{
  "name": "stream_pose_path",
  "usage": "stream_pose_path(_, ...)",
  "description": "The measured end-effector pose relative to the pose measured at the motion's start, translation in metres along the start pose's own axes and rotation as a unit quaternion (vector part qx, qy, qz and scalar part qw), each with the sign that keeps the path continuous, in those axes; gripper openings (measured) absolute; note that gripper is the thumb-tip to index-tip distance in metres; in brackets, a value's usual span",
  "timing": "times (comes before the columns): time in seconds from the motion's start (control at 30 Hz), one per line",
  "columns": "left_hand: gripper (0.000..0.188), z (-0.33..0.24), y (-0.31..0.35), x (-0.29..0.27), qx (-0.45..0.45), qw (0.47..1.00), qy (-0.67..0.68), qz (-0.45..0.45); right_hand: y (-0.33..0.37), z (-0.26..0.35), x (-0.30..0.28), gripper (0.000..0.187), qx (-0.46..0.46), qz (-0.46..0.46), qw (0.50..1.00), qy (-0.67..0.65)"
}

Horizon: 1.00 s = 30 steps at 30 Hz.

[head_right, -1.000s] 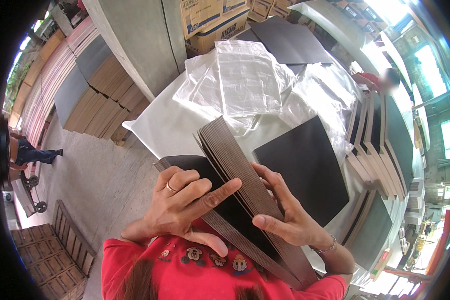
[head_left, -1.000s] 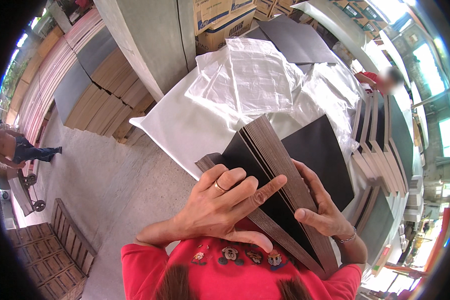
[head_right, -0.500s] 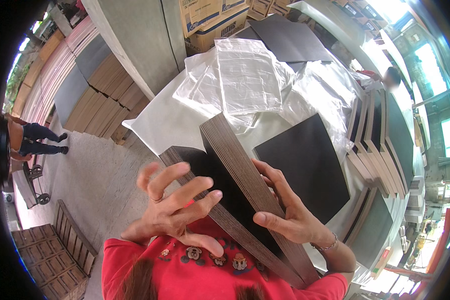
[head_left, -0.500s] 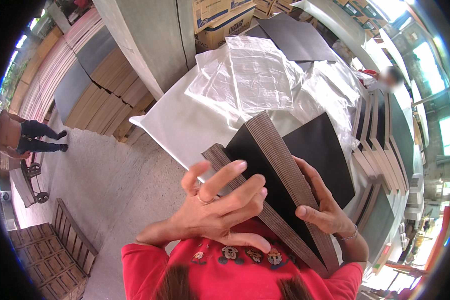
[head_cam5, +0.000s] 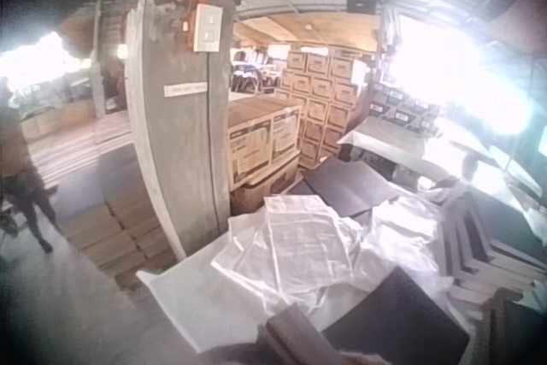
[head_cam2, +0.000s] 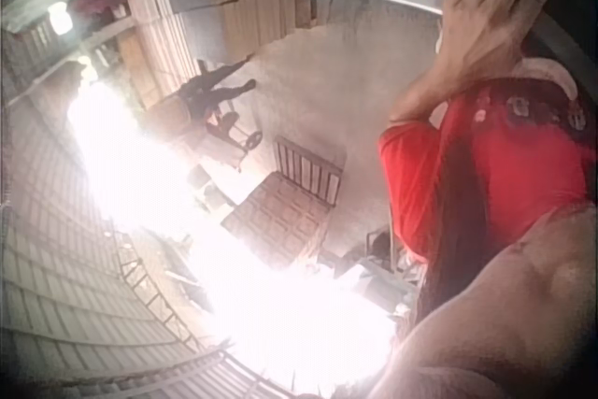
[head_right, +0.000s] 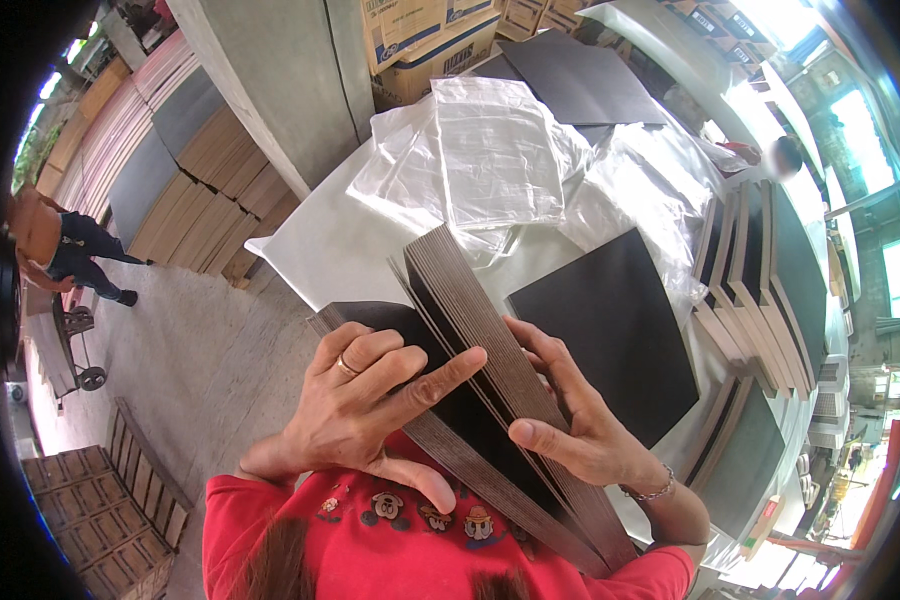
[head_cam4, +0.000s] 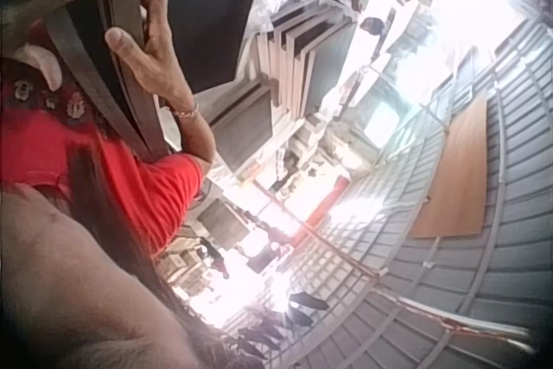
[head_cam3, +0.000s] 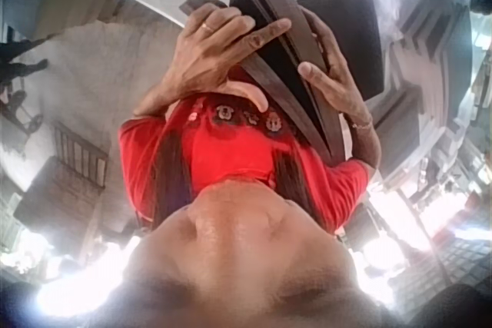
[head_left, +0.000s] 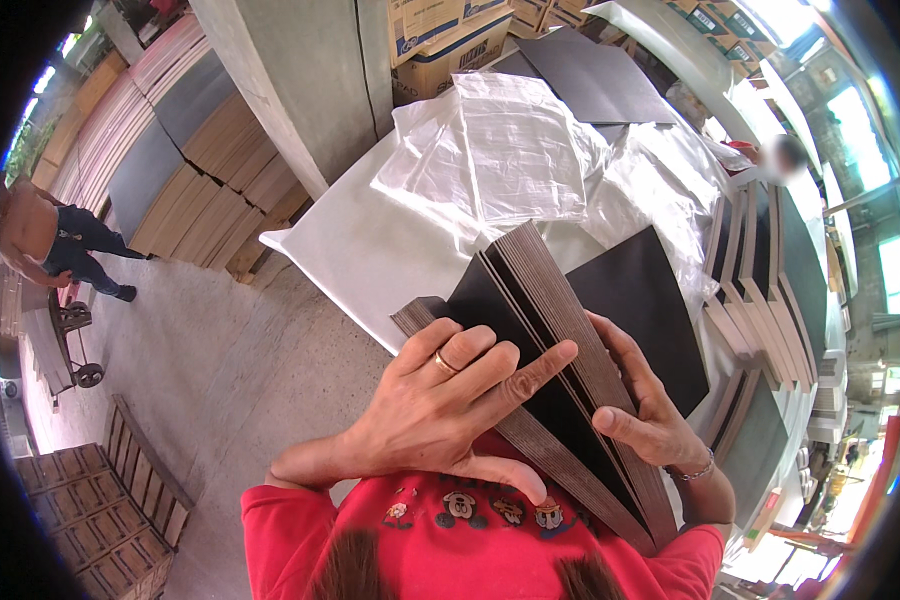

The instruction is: The person repeatedly picks up stacks of dark rectangular boards from a table, flips them, and places them back down. The person also handles individual boards and stacks them on the table. The activity occurs in a workshop with other workers visible in the background.

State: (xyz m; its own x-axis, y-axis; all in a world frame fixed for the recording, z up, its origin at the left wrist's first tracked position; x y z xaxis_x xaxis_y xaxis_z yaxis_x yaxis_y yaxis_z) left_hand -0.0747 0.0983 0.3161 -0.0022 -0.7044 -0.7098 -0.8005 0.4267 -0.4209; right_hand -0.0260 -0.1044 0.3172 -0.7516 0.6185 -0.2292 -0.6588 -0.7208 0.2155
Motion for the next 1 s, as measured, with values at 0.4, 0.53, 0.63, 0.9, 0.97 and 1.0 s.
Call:
stream_pose_path(0.4,0.101,-0.003,0.007,-0.002,-0.010,1.000,0.005,-0.011,0.001,-0.003,0.002,0.083,0.010,-0.019,1.000,-0.008)
stream_pose_path(0.53,0.086,-0.001,0.010,-0.002,-0.006,0.999,0.021,-0.042,0.002,-0.005,0.002,0.082,0.007,-0.017,1.000,-0.020)
stream_pose_path(0.63,0.075,-0.003,0.012,0.000,0.019,0.996,-0.022,-0.087,0.003,-0.005,0.001,0.080,0.003,-0.017,1.000,-0.010)
stream_pose_path(0.9,0.094,-0.002,-0.009,0.001,0.004,1.000,0.008,0.008,0.002,-0.003,0.001,0.080,0.017,-0.009,1.000,-0.017)
stream_pose_path(0.97,0.098,0.000,-0.008,0.003,0.013,1.000,0.011,0.001,0.002,-0.003,0.000,0.080,0.019,-0.007,0.999,-0.026)
stream_pose_path(1.0,0.101,0.001,-0.007,0.004,0.018,1.000,0.013,-0.003,0.002,-0.003,0.000,0.080,0.020,-0.005,0.999,-0.030)
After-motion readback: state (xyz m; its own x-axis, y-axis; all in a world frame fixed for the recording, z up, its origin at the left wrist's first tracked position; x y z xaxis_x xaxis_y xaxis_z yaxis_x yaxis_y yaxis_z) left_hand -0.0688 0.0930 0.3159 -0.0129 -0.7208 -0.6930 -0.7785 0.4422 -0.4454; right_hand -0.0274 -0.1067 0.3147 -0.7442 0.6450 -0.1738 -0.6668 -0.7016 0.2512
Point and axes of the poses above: each hand's wrist, its own y-axis away from the middle knuckle, its own x-axis out of the palm, z = x × y, the point moved 3 cm from there along -y, towards the middle knuckle, and after that the axes turned 13 degrees about y, right-handed, at the moved point
